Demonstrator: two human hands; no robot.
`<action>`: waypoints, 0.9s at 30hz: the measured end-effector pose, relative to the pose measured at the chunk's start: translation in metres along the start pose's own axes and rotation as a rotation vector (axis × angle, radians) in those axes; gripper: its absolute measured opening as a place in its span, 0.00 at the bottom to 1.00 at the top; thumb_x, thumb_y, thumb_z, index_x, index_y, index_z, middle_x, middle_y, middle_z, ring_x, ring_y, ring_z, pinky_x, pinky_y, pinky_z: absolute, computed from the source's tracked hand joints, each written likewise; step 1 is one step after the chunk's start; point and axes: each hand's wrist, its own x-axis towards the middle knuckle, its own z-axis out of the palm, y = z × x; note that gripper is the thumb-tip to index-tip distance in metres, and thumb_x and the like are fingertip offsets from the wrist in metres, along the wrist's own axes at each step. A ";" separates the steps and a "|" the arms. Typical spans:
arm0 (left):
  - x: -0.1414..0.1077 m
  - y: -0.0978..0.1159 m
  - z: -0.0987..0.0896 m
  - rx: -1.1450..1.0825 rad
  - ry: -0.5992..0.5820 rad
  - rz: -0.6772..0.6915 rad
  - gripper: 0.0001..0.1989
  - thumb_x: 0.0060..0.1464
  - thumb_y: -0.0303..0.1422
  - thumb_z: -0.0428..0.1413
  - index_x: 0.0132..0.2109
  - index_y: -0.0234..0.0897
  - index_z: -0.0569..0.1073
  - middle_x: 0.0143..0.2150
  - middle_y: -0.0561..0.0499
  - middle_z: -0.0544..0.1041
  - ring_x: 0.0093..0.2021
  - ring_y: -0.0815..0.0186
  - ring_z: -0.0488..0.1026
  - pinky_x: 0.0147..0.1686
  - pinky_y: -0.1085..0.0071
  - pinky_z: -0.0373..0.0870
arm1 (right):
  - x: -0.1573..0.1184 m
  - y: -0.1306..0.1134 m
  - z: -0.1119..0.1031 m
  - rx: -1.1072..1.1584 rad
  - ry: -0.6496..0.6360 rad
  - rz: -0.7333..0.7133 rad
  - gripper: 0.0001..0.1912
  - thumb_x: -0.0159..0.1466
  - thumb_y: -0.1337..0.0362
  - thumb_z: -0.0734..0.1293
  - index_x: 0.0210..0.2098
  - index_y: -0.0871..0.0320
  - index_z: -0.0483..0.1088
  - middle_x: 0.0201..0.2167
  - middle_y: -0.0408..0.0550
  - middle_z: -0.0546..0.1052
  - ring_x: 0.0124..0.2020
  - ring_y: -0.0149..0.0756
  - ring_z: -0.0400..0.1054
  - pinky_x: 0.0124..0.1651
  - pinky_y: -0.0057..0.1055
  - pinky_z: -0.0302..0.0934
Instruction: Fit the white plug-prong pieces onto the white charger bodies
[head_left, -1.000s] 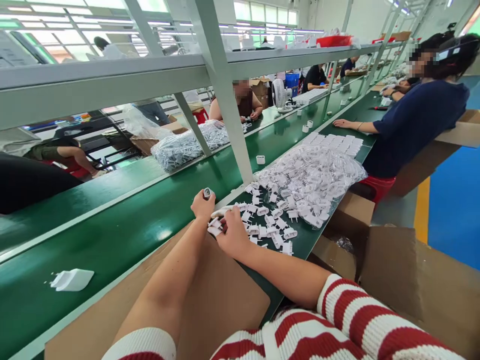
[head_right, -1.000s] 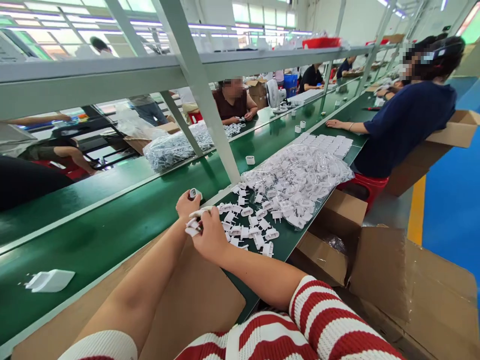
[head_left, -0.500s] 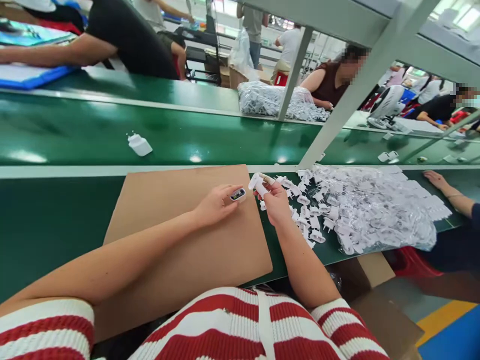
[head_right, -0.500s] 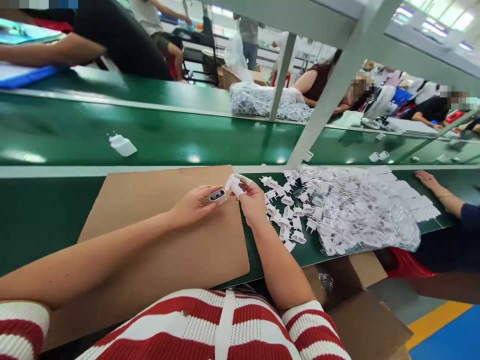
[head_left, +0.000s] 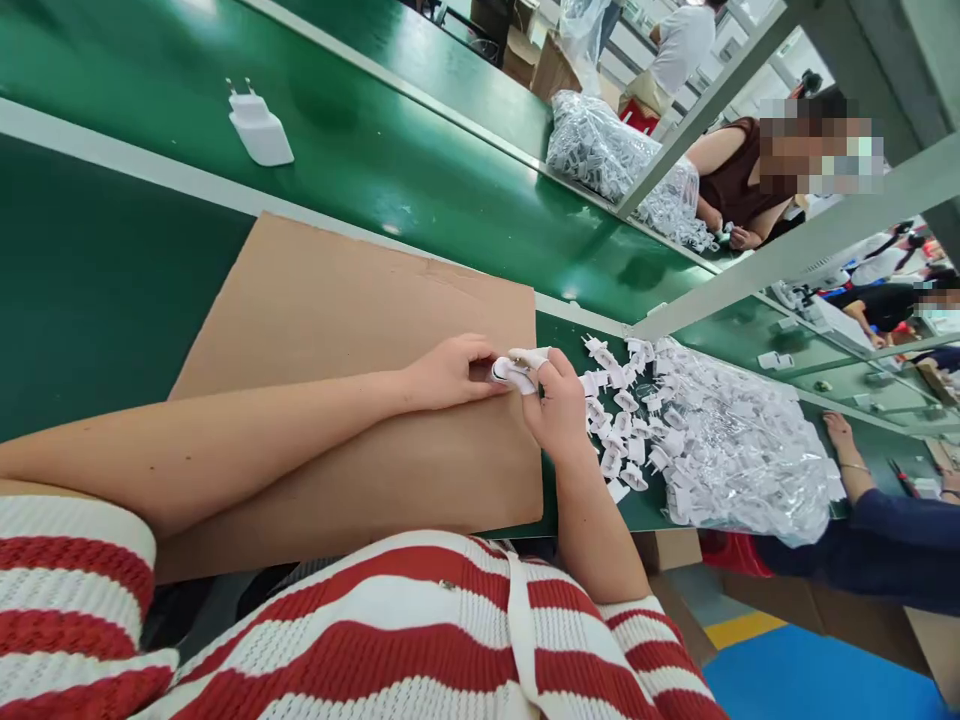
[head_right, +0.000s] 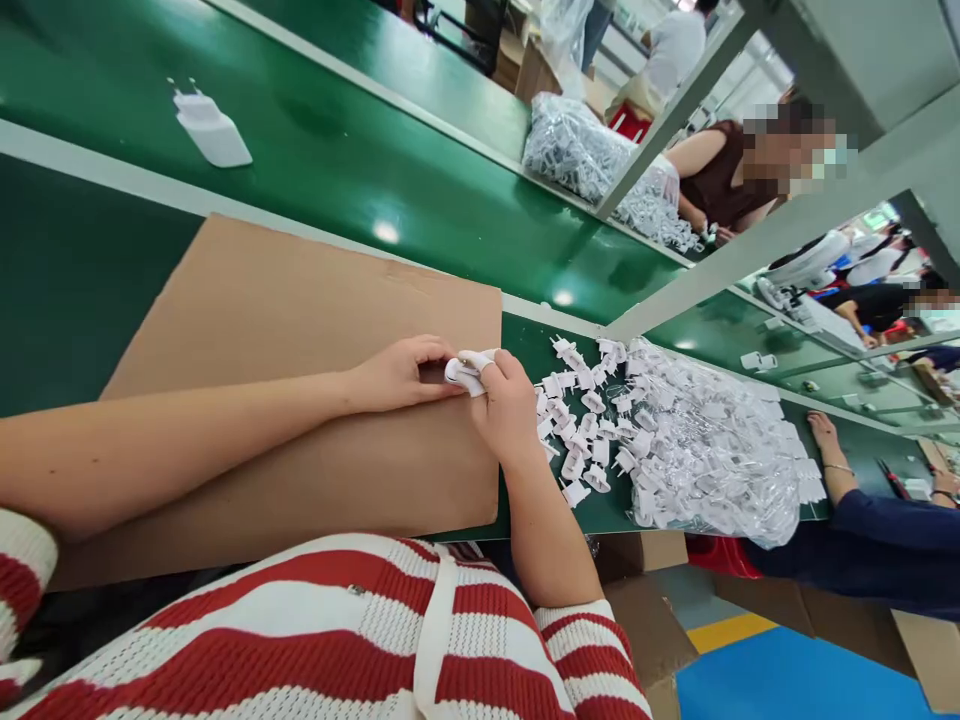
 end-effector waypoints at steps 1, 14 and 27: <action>0.000 0.000 0.000 0.000 -0.002 0.003 0.21 0.59 0.50 0.62 0.45 0.37 0.80 0.44 0.46 0.81 0.46 0.56 0.76 0.48 0.63 0.73 | 0.000 0.000 0.002 -0.023 -0.007 -0.007 0.14 0.76 0.64 0.62 0.57 0.55 0.76 0.44 0.53 0.76 0.50 0.42 0.74 0.52 0.38 0.71; -0.001 0.002 0.001 0.006 0.003 0.020 0.20 0.60 0.51 0.62 0.41 0.37 0.79 0.39 0.46 0.79 0.43 0.57 0.75 0.46 0.62 0.72 | -0.003 0.003 0.007 -0.077 -0.028 0.010 0.16 0.74 0.67 0.61 0.55 0.52 0.76 0.46 0.53 0.80 0.52 0.45 0.74 0.53 0.42 0.71; -0.001 -0.001 0.002 -0.001 0.011 0.026 0.20 0.59 0.51 0.62 0.41 0.37 0.79 0.40 0.46 0.80 0.44 0.57 0.75 0.45 0.63 0.71 | -0.002 0.000 0.006 -0.168 -0.011 -0.005 0.15 0.72 0.68 0.61 0.53 0.53 0.78 0.41 0.53 0.79 0.47 0.46 0.74 0.51 0.43 0.70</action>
